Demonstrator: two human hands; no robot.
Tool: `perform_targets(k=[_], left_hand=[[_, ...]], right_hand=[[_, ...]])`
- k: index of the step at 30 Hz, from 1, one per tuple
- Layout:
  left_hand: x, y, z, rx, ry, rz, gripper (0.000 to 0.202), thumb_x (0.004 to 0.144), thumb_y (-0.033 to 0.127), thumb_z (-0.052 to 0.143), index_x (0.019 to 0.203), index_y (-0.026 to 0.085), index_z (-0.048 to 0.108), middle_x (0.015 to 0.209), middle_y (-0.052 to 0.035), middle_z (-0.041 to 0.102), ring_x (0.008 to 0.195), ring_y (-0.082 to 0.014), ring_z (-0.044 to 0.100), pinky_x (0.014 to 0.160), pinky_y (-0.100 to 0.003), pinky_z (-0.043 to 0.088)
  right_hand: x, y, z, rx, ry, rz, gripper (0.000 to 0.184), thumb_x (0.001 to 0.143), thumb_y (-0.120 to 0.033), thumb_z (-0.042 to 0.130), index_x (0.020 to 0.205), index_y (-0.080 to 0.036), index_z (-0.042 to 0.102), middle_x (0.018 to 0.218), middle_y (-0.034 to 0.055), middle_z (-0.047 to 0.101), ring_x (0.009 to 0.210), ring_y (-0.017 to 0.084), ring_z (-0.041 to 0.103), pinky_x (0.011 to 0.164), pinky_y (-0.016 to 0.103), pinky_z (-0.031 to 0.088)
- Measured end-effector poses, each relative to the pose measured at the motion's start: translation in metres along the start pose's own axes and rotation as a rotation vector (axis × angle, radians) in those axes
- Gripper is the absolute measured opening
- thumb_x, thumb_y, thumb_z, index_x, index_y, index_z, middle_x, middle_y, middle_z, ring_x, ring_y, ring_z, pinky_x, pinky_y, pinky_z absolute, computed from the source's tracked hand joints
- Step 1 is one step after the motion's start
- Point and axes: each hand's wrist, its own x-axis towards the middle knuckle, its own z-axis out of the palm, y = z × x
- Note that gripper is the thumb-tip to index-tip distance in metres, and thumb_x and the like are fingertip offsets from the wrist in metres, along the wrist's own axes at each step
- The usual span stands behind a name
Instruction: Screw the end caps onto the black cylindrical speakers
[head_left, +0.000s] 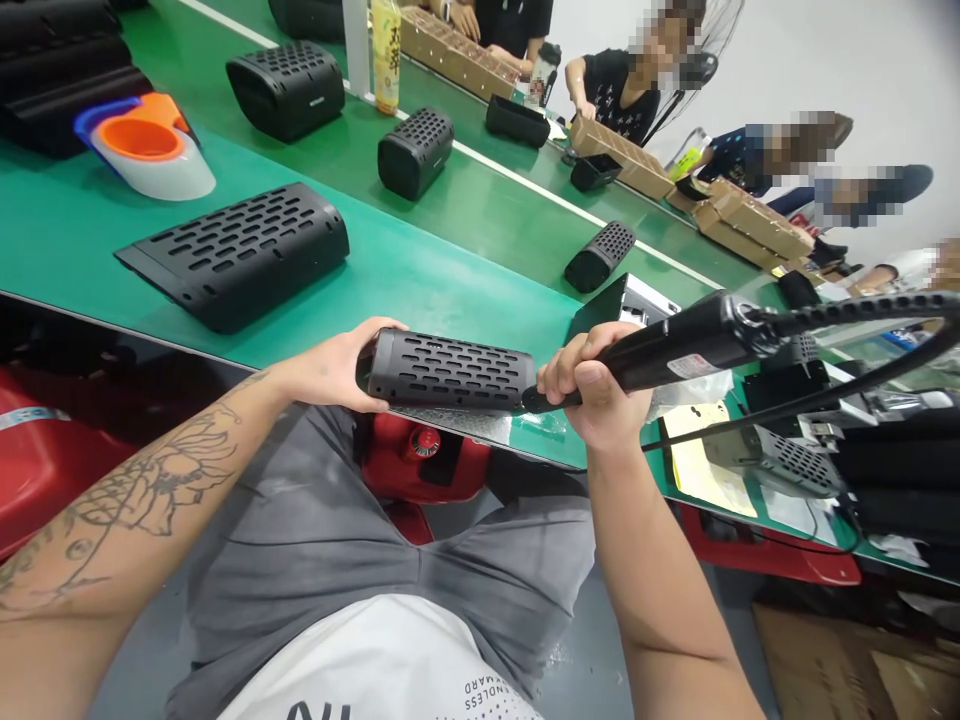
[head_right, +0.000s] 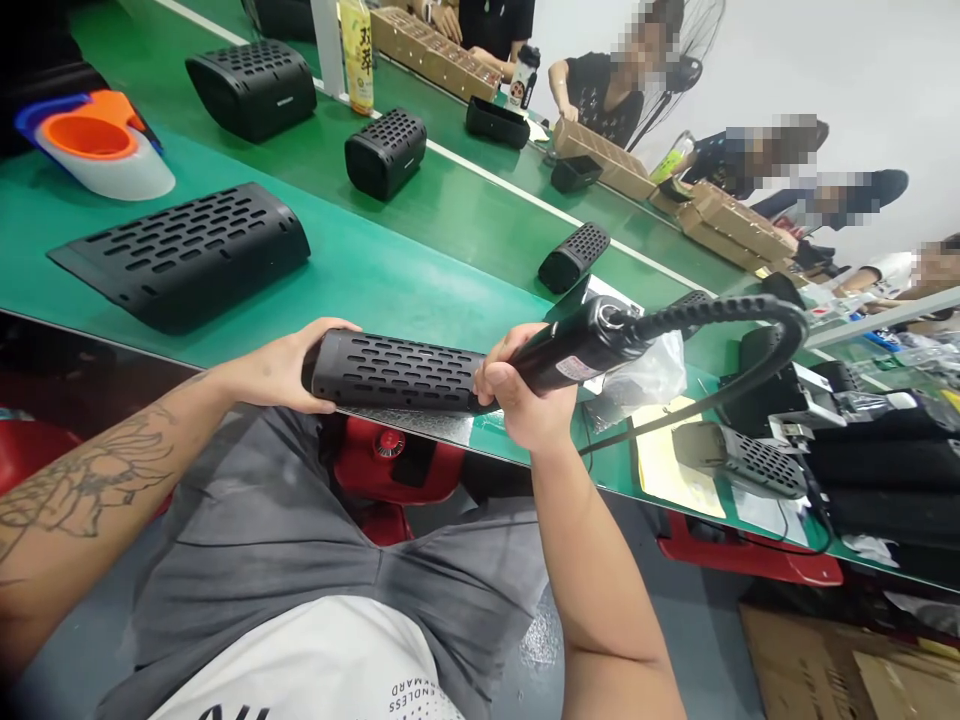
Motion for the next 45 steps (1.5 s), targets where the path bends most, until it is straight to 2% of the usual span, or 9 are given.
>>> perform_targets(k=[7, 12, 15, 19, 24, 29, 36, 40, 45], left_hand=[[-0.001, -0.002, 0.0, 0.031, 0.004, -0.026, 0.125, 0.066, 0.062, 0.104, 0.178, 0.027, 0.061, 0.157, -0.012, 0.081, 0.137, -0.0424, 0.083, 0.123, -0.05, 0.071], [0.002, 0.002, 0.006, 0.035, 0.012, -0.038, 0.124, 0.066, 0.063, 0.104, 0.177, 0.027, 0.061, 0.156, -0.0117, 0.081, 0.14, -0.0434, 0.082, 0.122, -0.049, 0.071], [0.004, 0.008, 0.019, 0.01, -0.004, -0.015, 0.118, 0.072, 0.061, 0.103, 0.177, 0.028, 0.059, 0.156, -0.0113, 0.08, 0.139, -0.0415, 0.083, 0.119, -0.049, 0.072], [0.001, 0.01, 0.044, -0.012, 0.062, 0.02, 0.118, 0.079, 0.055, 0.098, 0.183, 0.028, 0.051, 0.162, -0.0123, 0.076, 0.139, -0.0393, 0.082, 0.119, -0.047, 0.072], [-0.003, -0.006, 0.065, -0.051, 0.145, 0.077, 0.124, 0.081, 0.058, 0.1, 0.188, 0.03, 0.043, 0.173, -0.0157, 0.069, 0.148, -0.0408, 0.08, 0.127, -0.051, 0.069], [0.0, -0.011, 0.07, -0.086, 0.183, 0.121, 0.123, 0.081, 0.057, 0.104, 0.186, 0.03, 0.047, 0.177, -0.0166, 0.068, 0.152, -0.0414, 0.077, 0.135, -0.054, 0.064], [0.001, -0.003, 0.068, -0.104, 0.193, 0.156, 0.122, 0.078, 0.051, 0.107, 0.185, 0.028, 0.052, 0.179, -0.0174, 0.069, 0.159, -0.0432, 0.075, 0.143, -0.054, 0.06], [0.001, -0.004, 0.069, -0.095, 0.206, 0.162, 0.122, 0.078, 0.05, 0.107, 0.186, 0.026, 0.055, 0.183, -0.0186, 0.068, 0.162, -0.0441, 0.074, 0.142, -0.053, 0.061], [0.002, -0.004, 0.07, -0.096, 0.211, 0.191, 0.121, 0.078, 0.045, 0.107, 0.186, 0.026, 0.057, 0.183, -0.0175, 0.07, 0.164, -0.0439, 0.073, 0.144, -0.053, 0.06]], right_hand=[[-0.007, 0.0, 0.001, -0.012, -0.054, 0.013, 0.049, 0.097, -0.057, 0.109, 0.089, -0.028, 0.07, 0.061, -0.0091, 0.07, 0.046, 0.013, 0.064, 0.052, 0.029, 0.063], [-0.011, -0.011, -0.007, -0.063, 0.039, -0.007, 0.047, 0.096, -0.063, 0.11, 0.098, -0.028, 0.078, 0.065, -0.0081, 0.073, 0.051, 0.015, 0.069, 0.057, 0.032, 0.066], [0.008, -0.016, -0.045, -0.148, 0.279, -0.079, 0.049, 0.098, -0.067, 0.105, 0.1, -0.028, 0.075, 0.063, -0.0103, 0.065, 0.048, 0.015, 0.066, 0.056, 0.034, 0.066], [0.041, 0.002, -0.121, -0.426, 0.694, -0.226, 0.046, 0.097, -0.064, 0.1, 0.095, -0.029, 0.071, 0.064, -0.0101, 0.061, 0.047, 0.016, 0.061, 0.048, 0.032, 0.057], [0.042, 0.033, -0.167, -0.475, 0.7, -0.144, 0.051, 0.09, -0.07, 0.098, 0.087, -0.034, 0.062, 0.057, -0.0129, 0.056, 0.043, 0.018, 0.056, 0.047, 0.038, 0.061], [0.021, 0.016, -0.139, -0.381, 0.675, -0.141, 0.051, 0.086, -0.068, 0.106, 0.092, -0.032, 0.071, 0.058, -0.0107, 0.06, 0.043, 0.018, 0.057, 0.047, 0.039, 0.062], [-0.001, -0.034, -0.029, -0.098, 0.387, -0.141, 0.051, 0.091, -0.071, 0.108, 0.103, -0.034, 0.075, 0.062, -0.0113, 0.061, 0.043, 0.018, 0.06, 0.047, 0.038, 0.061], [0.002, -0.032, 0.021, 0.003, 0.238, -0.069, 0.061, 0.088, -0.079, 0.109, 0.102, -0.036, 0.069, 0.061, -0.0111, 0.06, 0.043, 0.018, 0.059, 0.047, 0.039, 0.061], [0.01, -0.009, 0.037, -0.037, 0.197, -0.022, 0.066, 0.091, -0.081, 0.107, 0.101, -0.032, 0.065, 0.062, -0.0123, 0.063, 0.045, 0.015, 0.061, 0.049, 0.034, 0.06]])
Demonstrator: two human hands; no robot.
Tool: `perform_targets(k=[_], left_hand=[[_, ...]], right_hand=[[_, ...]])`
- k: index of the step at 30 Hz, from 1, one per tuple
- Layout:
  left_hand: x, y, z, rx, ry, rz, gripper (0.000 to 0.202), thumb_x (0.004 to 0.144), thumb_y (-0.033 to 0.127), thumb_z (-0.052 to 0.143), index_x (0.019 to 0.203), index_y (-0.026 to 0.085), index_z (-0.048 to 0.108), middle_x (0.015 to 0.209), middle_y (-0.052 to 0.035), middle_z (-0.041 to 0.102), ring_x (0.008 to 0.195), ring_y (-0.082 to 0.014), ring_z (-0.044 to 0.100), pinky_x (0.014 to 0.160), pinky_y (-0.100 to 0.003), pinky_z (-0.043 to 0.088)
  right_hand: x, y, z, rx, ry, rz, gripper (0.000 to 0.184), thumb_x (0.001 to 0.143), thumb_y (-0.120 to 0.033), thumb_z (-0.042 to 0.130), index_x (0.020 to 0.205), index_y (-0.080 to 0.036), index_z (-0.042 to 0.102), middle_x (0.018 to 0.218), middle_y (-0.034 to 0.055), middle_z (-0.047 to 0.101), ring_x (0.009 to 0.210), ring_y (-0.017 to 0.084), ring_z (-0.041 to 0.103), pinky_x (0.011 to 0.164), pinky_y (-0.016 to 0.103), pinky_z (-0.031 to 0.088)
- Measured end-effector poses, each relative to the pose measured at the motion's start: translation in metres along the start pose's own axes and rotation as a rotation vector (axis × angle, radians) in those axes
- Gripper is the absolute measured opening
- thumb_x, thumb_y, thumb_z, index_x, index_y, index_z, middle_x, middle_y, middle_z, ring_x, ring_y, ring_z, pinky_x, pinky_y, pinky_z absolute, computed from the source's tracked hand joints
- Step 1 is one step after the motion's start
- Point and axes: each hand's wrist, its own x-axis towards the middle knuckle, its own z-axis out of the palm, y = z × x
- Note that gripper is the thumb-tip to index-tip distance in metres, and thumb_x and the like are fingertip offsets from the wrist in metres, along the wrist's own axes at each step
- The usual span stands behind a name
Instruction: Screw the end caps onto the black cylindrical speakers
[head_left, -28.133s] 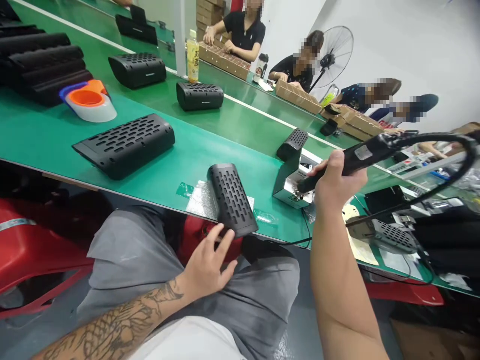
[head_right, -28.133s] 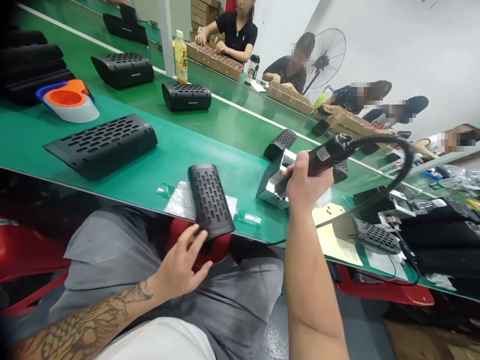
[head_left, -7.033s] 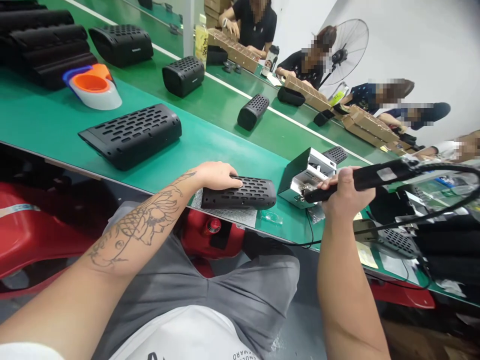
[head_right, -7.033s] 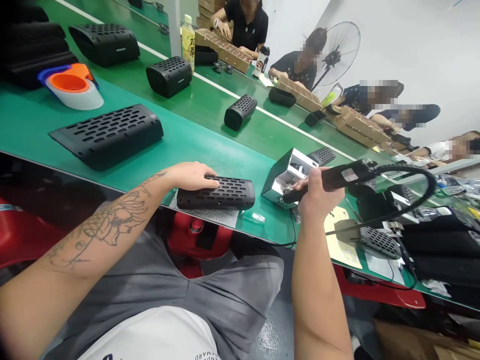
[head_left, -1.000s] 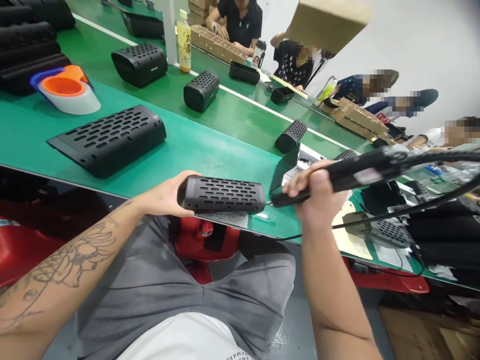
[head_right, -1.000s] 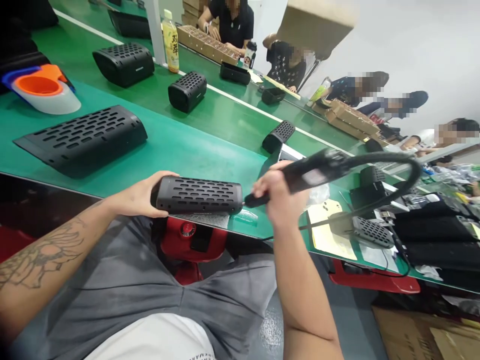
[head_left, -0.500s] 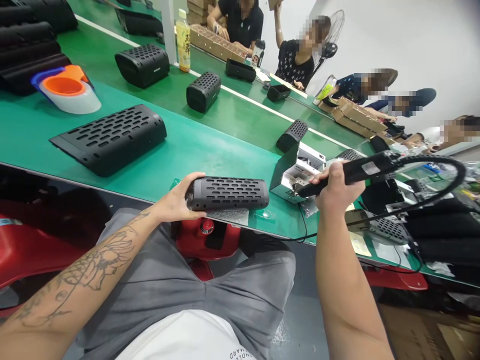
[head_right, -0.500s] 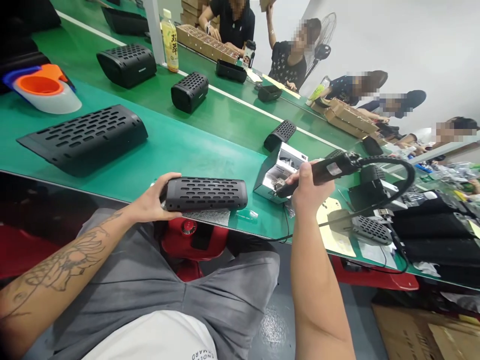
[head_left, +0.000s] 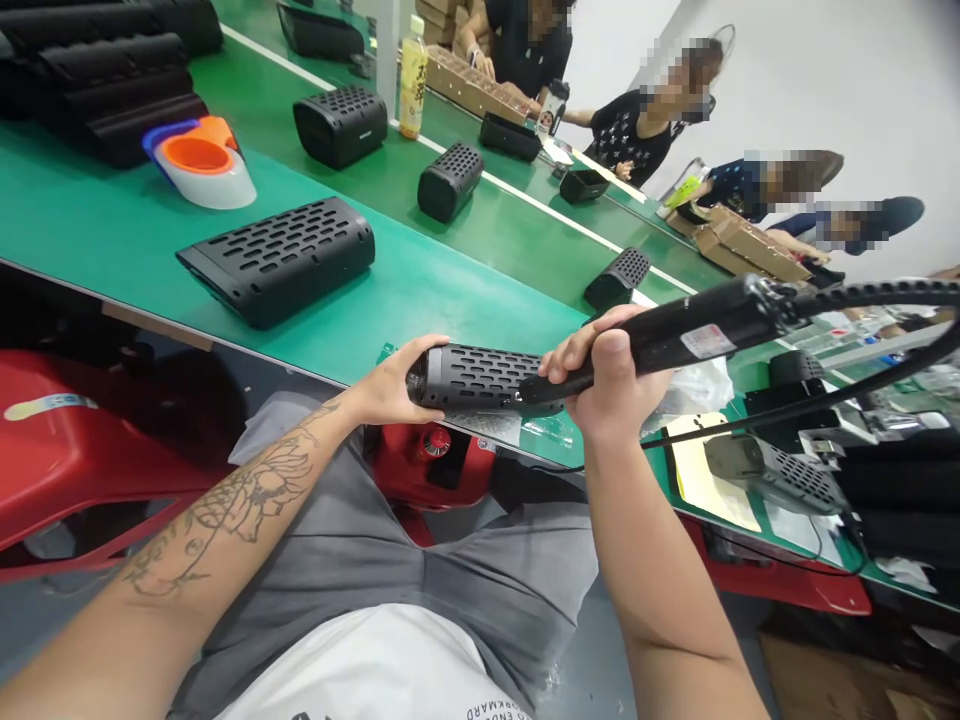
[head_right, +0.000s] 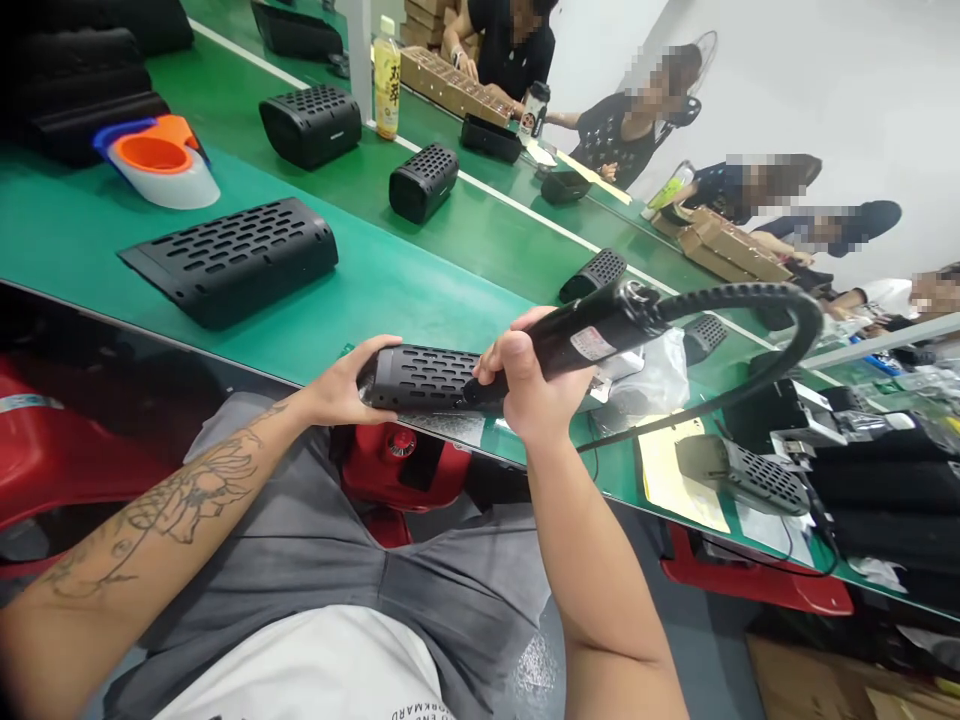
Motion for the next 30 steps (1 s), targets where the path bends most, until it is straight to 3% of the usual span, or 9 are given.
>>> perform_targets(k=[6, 13, 19, 22, 30], left_hand=[[0.001, 0.0, 0.0, -0.022, -0.003, -0.005, 0.122, 0.077, 0.046, 0.11, 0.186, 0.027, 0.059, 0.183, -0.0163, 0.071, 0.163, -0.0441, 0.075, 0.144, -0.053, 0.06], [0.002, 0.001, -0.001, -0.023, 0.0, 0.002, 0.12, 0.076, 0.046, 0.11, 0.184, 0.025, 0.06, 0.181, -0.0165, 0.073, 0.162, -0.0438, 0.075, 0.145, -0.052, 0.059], [0.002, 0.001, 0.0, -0.012, 0.009, 0.0, 0.122, 0.075, 0.049, 0.111, 0.184, 0.026, 0.06, 0.179, -0.0161, 0.074, 0.159, -0.0437, 0.077, 0.143, -0.052, 0.061], [0.002, 0.003, 0.0, 0.007, 0.005, 0.007, 0.12, 0.077, 0.05, 0.109, 0.183, 0.025, 0.059, 0.177, -0.0159, 0.075, 0.157, -0.0428, 0.079, 0.141, -0.05, 0.062], [0.001, 0.003, -0.001, 0.059, 0.001, -0.021, 0.122, 0.077, 0.051, 0.108, 0.185, 0.026, 0.056, 0.179, -0.0162, 0.074, 0.157, -0.0432, 0.079, 0.14, -0.051, 0.063]], right_hand=[[0.0, 0.011, -0.003, -0.007, -0.066, 0.043, 0.068, 0.09, -0.075, 0.11, 0.099, -0.033, 0.059, 0.061, -0.0141, 0.06, 0.043, 0.013, 0.056, 0.047, 0.031, 0.058], [0.003, 0.009, -0.001, 0.038, -0.23, 0.079, 0.064, 0.09, -0.066, 0.113, 0.098, -0.033, 0.059, 0.062, -0.0136, 0.061, 0.042, 0.012, 0.053, 0.046, 0.031, 0.055], [0.001, 0.013, 0.002, 0.021, -0.317, 0.107, 0.063, 0.089, -0.069, 0.112, 0.091, -0.033, 0.06, 0.058, -0.011, 0.057, 0.041, 0.015, 0.05, 0.044, 0.037, 0.052], [0.001, 0.012, 0.0, 0.049, -0.311, 0.109, 0.061, 0.09, -0.063, 0.112, 0.089, -0.032, 0.06, 0.057, -0.0119, 0.059, 0.04, 0.013, 0.048, 0.045, 0.034, 0.052], [-0.006, 0.02, -0.006, 0.034, -0.321, 0.108, 0.064, 0.088, -0.068, 0.112, 0.089, -0.032, 0.059, 0.058, -0.0132, 0.06, 0.042, 0.014, 0.053, 0.048, 0.034, 0.057]])
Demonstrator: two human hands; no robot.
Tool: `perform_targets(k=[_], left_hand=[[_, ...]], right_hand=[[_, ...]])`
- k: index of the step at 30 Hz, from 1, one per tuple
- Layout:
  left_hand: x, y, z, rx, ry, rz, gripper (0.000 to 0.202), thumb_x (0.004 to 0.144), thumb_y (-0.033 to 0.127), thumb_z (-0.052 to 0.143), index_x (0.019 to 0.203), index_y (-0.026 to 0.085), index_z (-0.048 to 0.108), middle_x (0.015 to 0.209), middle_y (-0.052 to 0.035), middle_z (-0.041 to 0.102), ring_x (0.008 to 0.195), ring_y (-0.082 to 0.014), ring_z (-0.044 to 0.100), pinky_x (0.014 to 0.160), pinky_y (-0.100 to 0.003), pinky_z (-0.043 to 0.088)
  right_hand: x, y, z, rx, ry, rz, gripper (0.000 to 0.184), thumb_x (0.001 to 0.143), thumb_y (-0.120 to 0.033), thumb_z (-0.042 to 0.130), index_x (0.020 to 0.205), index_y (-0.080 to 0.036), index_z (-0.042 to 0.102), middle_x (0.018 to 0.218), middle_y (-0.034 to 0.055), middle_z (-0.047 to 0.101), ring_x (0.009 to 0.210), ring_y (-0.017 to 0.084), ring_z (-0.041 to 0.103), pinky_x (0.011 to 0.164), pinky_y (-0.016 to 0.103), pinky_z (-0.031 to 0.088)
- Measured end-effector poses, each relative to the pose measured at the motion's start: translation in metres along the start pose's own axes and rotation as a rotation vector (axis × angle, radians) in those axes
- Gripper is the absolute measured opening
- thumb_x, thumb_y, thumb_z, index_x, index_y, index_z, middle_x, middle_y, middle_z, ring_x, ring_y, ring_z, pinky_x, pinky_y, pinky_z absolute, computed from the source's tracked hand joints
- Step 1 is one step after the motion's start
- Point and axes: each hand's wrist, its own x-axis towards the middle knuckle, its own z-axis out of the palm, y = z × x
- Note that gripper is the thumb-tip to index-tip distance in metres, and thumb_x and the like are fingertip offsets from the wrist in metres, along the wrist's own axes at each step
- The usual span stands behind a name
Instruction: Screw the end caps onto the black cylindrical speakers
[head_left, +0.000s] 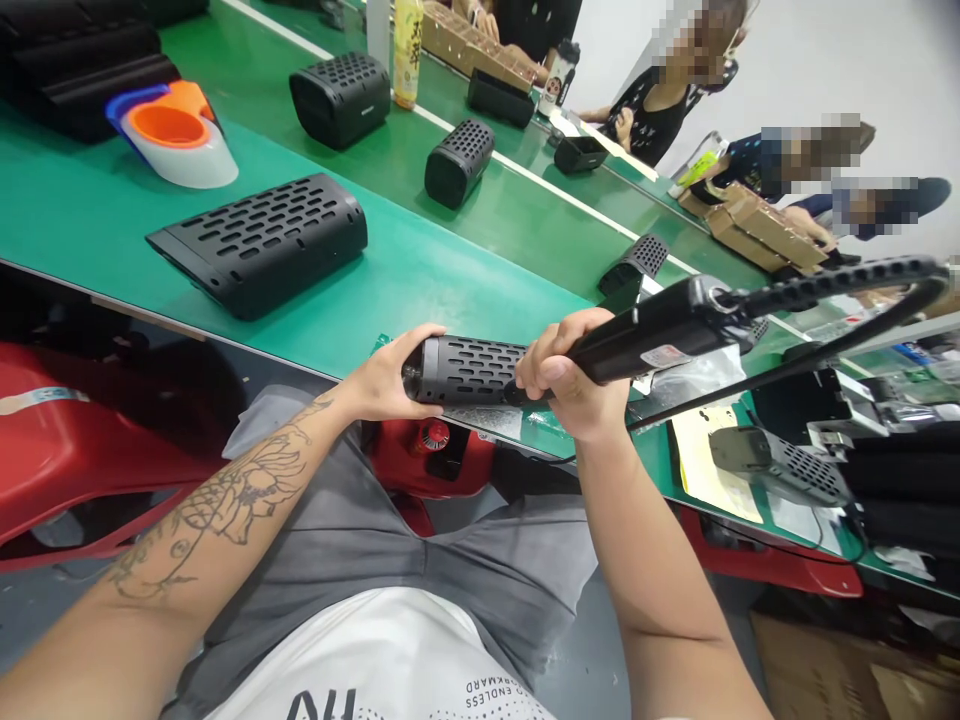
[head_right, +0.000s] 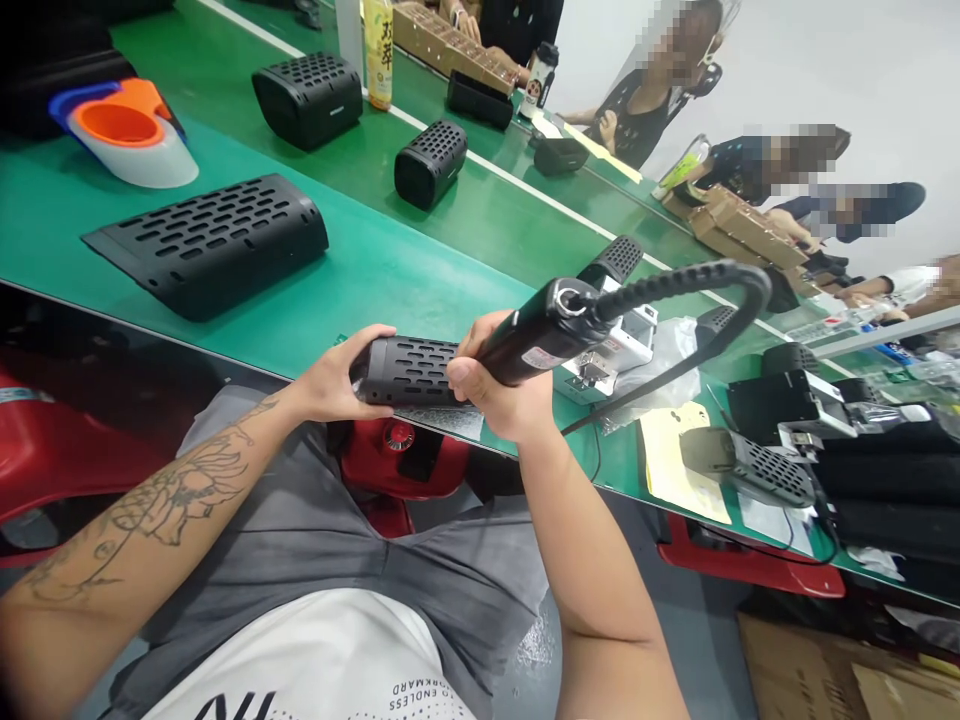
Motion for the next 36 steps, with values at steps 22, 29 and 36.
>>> perform_targets(k=[22, 29, 36], left_hand=[[-0.008, -0.002, 0.012, 0.109, 0.054, -0.053, 0.126, 0.077, 0.051, 0.11, 0.186, 0.028, 0.051, 0.182, -0.0187, 0.07, 0.165, -0.0473, 0.075, 0.138, -0.055, 0.066], [-0.006, -0.011, 0.02, 0.12, 0.1, 0.061, 0.125, 0.081, 0.044, 0.111, 0.189, 0.026, 0.05, 0.182, -0.0177, 0.071, 0.169, -0.045, 0.074, 0.142, -0.052, 0.064], [-0.006, -0.008, 0.021, 0.042, 0.092, 0.102, 0.124, 0.082, 0.04, 0.112, 0.189, 0.026, 0.05, 0.184, -0.0181, 0.071, 0.17, -0.0439, 0.074, 0.143, -0.051, 0.063]], right_hand=[[0.005, 0.018, -0.187, -0.467, 0.852, -0.21, 0.053, 0.09, -0.07, 0.105, 0.093, -0.032, 0.068, 0.059, -0.0089, 0.06, 0.046, 0.02, 0.061, 0.05, 0.038, 0.058], [-0.006, -0.031, -0.059, -0.106, 0.502, -0.279, 0.049, 0.099, -0.073, 0.103, 0.105, -0.031, 0.078, 0.063, -0.0105, 0.063, 0.045, 0.017, 0.062, 0.049, 0.034, 0.063], [0.007, -0.02, 0.054, 0.102, 0.174, -0.241, 0.059, 0.103, -0.09, 0.09, 0.114, -0.034, 0.076, 0.064, -0.0106, 0.063, 0.042, 0.014, 0.055, 0.047, 0.032, 0.057]])
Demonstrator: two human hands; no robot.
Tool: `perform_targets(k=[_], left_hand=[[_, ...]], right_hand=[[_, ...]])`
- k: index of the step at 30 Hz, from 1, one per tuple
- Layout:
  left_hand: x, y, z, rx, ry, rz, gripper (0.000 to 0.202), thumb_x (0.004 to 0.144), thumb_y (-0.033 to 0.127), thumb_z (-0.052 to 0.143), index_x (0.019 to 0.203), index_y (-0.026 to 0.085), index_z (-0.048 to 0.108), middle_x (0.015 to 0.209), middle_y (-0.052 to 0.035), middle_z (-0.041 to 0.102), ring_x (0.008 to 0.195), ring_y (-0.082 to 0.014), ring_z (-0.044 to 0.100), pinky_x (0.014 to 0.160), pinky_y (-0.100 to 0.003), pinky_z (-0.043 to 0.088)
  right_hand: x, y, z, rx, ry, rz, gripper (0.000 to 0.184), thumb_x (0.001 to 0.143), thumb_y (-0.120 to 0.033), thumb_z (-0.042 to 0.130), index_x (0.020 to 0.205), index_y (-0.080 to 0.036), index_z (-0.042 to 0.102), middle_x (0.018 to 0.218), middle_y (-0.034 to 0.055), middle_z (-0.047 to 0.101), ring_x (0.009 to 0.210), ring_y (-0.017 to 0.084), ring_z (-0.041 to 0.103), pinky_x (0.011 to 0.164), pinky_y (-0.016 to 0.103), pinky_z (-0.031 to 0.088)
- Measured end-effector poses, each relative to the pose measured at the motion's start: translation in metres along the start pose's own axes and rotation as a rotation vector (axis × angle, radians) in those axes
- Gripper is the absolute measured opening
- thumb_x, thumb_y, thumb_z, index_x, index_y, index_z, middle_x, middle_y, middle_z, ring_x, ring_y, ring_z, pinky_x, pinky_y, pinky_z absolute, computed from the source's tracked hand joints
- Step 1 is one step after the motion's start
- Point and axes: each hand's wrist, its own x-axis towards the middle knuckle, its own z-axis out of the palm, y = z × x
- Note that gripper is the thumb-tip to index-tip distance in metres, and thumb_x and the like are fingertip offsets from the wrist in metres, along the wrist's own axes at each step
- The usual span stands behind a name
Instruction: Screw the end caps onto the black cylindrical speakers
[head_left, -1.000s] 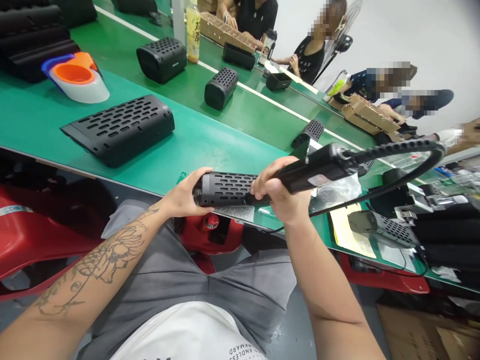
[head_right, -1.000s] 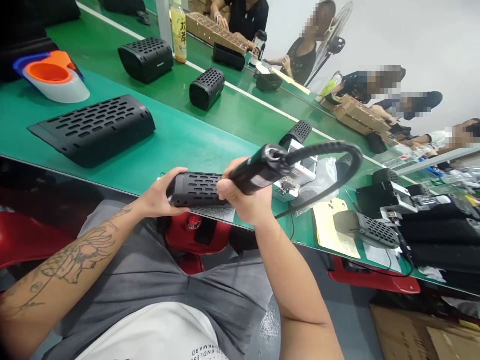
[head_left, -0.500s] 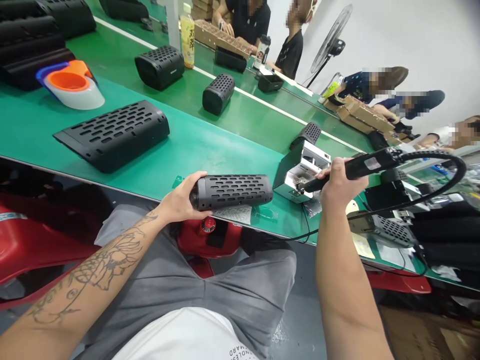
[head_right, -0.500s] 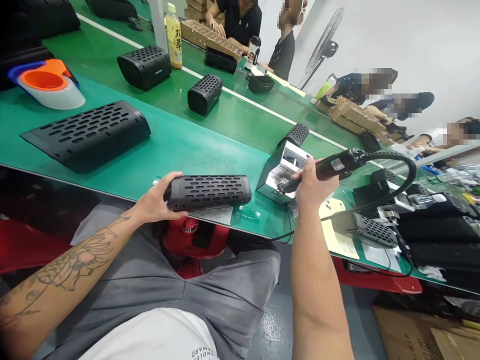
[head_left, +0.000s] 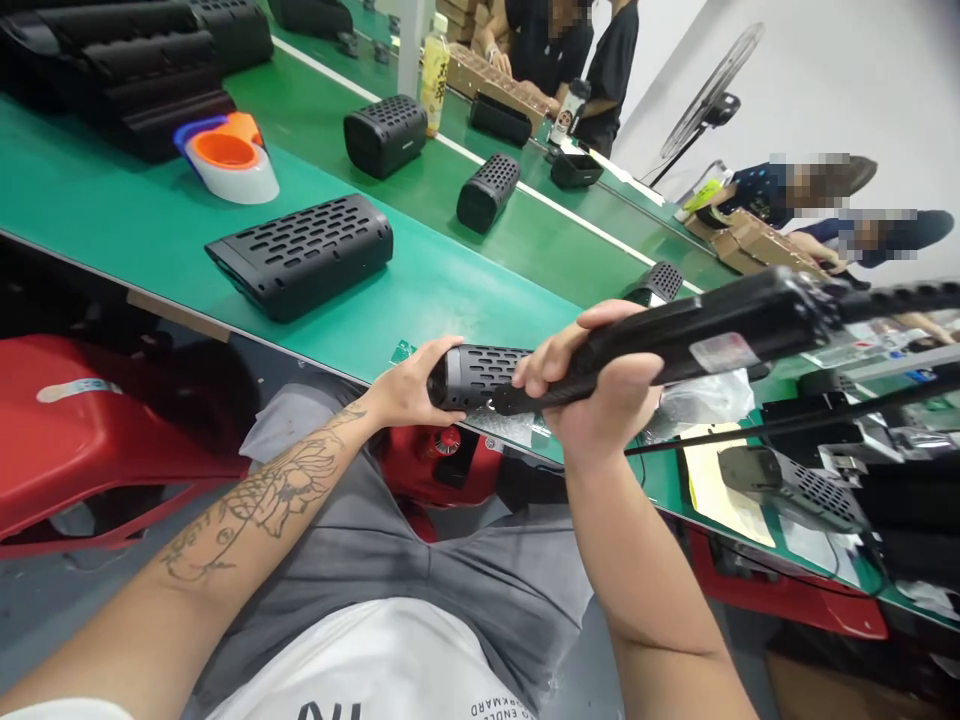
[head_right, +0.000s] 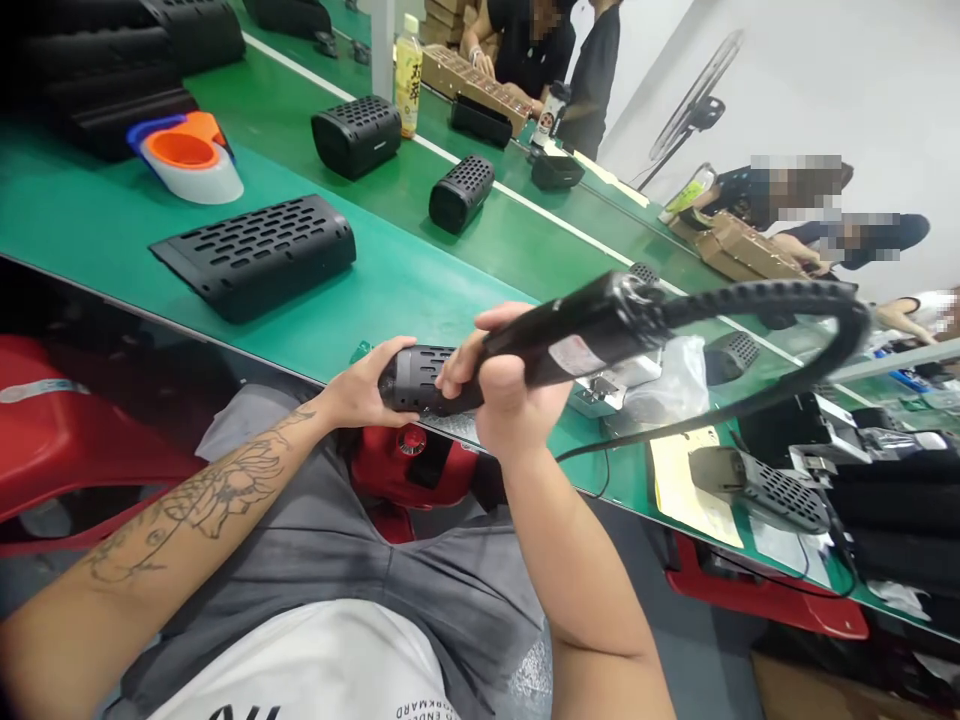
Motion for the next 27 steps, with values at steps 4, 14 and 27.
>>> perform_targets(k=[4, 14, 27], left_hand=[[-0.001, 0.003, 0.0, -0.012, -0.004, -0.026, 0.127, 0.081, 0.041, 0.115, 0.19, 0.028, 0.051, 0.185, -0.0175, 0.07, 0.166, -0.0437, 0.077, 0.139, -0.051, 0.066], [0.002, 0.004, 0.002, -0.03, -0.014, -0.023, 0.126, 0.08, 0.042, 0.115, 0.188, 0.028, 0.052, 0.18, -0.0158, 0.073, 0.159, -0.0419, 0.08, 0.132, -0.05, 0.071], [0.005, 0.0, 0.004, -0.021, 0.013, -0.046, 0.125, 0.078, 0.046, 0.115, 0.186, 0.029, 0.055, 0.175, -0.015, 0.076, 0.156, -0.0423, 0.081, 0.128, -0.05, 0.072]], right_hand=[[0.002, 0.014, 0.016, -0.012, 0.0, 0.05, 0.061, 0.099, -0.087, 0.096, 0.11, -0.032, 0.073, 0.064, -0.0108, 0.065, 0.044, 0.014, 0.058, 0.048, 0.031, 0.058], [0.0, 0.023, 0.016, 0.037, -0.151, 0.121, 0.047, 0.103, -0.064, 0.104, 0.099, -0.032, 0.07, 0.065, -0.0091, 0.067, 0.045, 0.015, 0.06, 0.048, 0.034, 0.058], [-0.007, 0.03, 0.009, 0.048, -0.226, 0.178, 0.053, 0.099, -0.065, 0.106, 0.096, -0.032, 0.065, 0.064, -0.01, 0.065, 0.049, 0.016, 0.06, 0.052, 0.036, 0.059]])
